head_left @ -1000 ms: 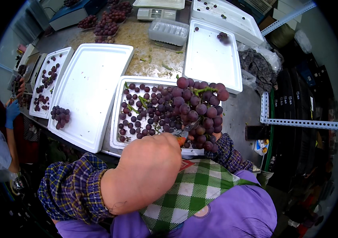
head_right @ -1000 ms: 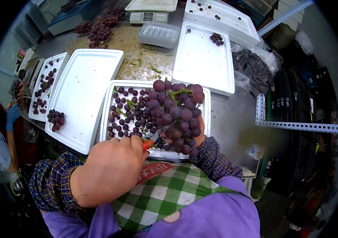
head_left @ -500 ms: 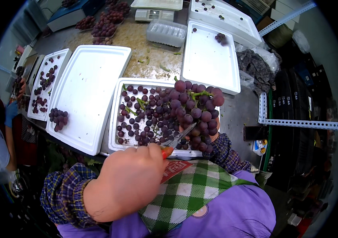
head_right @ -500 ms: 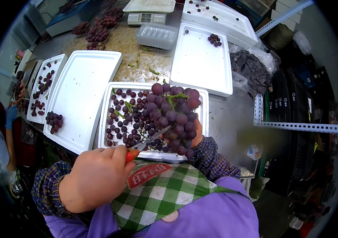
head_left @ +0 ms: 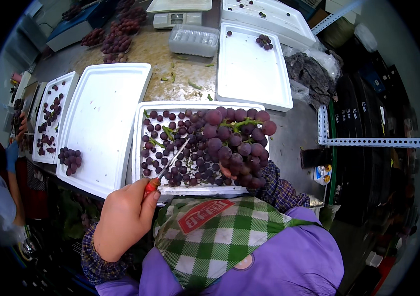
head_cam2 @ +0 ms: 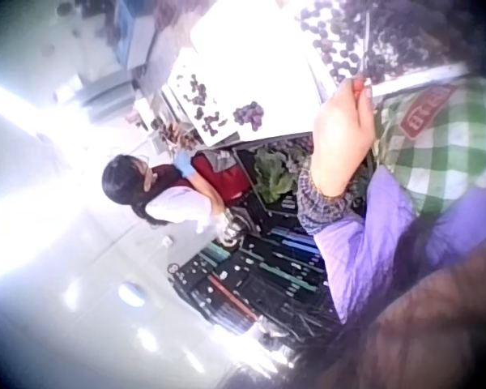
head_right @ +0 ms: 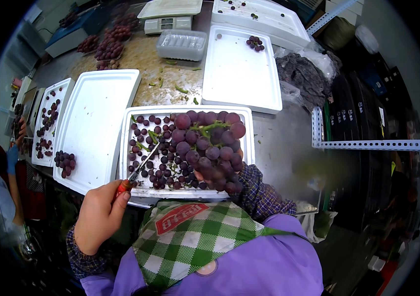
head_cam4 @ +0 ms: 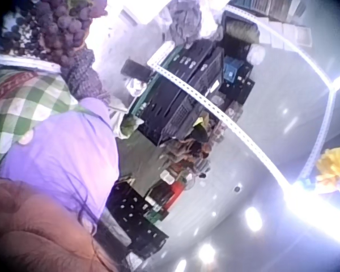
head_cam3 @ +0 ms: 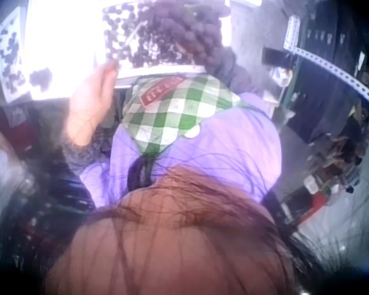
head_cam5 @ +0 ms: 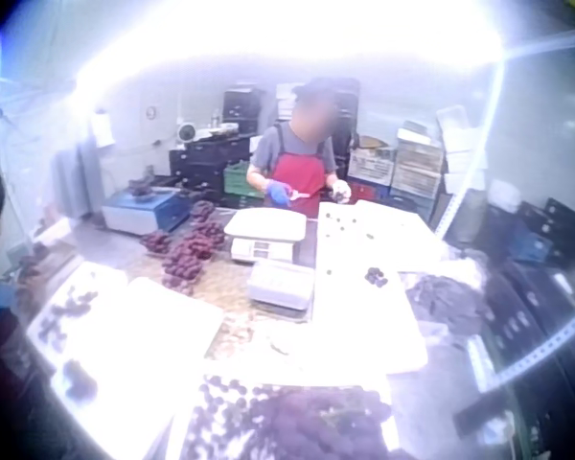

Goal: The person picks up bunches of grapes and uses shears to trim individual grapes or small stems from the bunch, placing the trimmed fruit and the cleaned bunch onto white trays.

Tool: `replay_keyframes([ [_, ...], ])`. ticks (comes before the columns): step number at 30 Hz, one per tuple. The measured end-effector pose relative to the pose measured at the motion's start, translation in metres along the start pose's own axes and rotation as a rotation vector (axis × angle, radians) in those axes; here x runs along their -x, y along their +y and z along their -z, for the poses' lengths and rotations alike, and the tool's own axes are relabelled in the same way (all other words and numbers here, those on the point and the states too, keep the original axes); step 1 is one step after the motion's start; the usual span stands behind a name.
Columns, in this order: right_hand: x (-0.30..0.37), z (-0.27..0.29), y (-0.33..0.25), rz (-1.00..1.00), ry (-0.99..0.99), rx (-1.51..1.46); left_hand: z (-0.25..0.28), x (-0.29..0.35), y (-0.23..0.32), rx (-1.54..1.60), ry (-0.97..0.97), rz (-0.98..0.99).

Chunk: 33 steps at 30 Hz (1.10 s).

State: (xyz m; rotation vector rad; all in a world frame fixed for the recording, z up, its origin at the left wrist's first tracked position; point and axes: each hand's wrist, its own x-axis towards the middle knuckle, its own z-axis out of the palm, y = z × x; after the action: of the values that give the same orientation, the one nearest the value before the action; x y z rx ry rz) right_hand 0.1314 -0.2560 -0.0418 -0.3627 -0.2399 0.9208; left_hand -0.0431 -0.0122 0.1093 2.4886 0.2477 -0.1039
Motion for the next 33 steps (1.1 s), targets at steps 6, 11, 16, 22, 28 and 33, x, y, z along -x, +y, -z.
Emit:
replay_keyframes([
  [6,0.003,0.002,0.003,-0.026,-0.008,-0.019,-0.035,-0.001,-0.033,0.064,-0.057,0.161],
  [11,0.003,0.007,0.007,-0.039,-0.006,-0.021,-0.041,0.001,-0.033,0.113,-0.031,0.136],
  [16,0.003,0.006,0.007,-0.050,-0.003,-0.015,-0.037,0.000,-0.033,0.082,-0.036,0.145],
  [22,0.005,0.005,0.006,-0.061,0.001,-0.015,-0.069,-0.007,-0.055,0.007,-0.014,0.167],
  [28,0.005,0.007,0.004,-0.075,0.017,-0.021,-0.136,-0.019,-0.107,-0.183,0.052,0.099],
  [33,0.000,0.016,-0.001,-0.164,0.041,0.001,-0.160,-0.022,-0.113,-0.319,0.056,0.129],
])
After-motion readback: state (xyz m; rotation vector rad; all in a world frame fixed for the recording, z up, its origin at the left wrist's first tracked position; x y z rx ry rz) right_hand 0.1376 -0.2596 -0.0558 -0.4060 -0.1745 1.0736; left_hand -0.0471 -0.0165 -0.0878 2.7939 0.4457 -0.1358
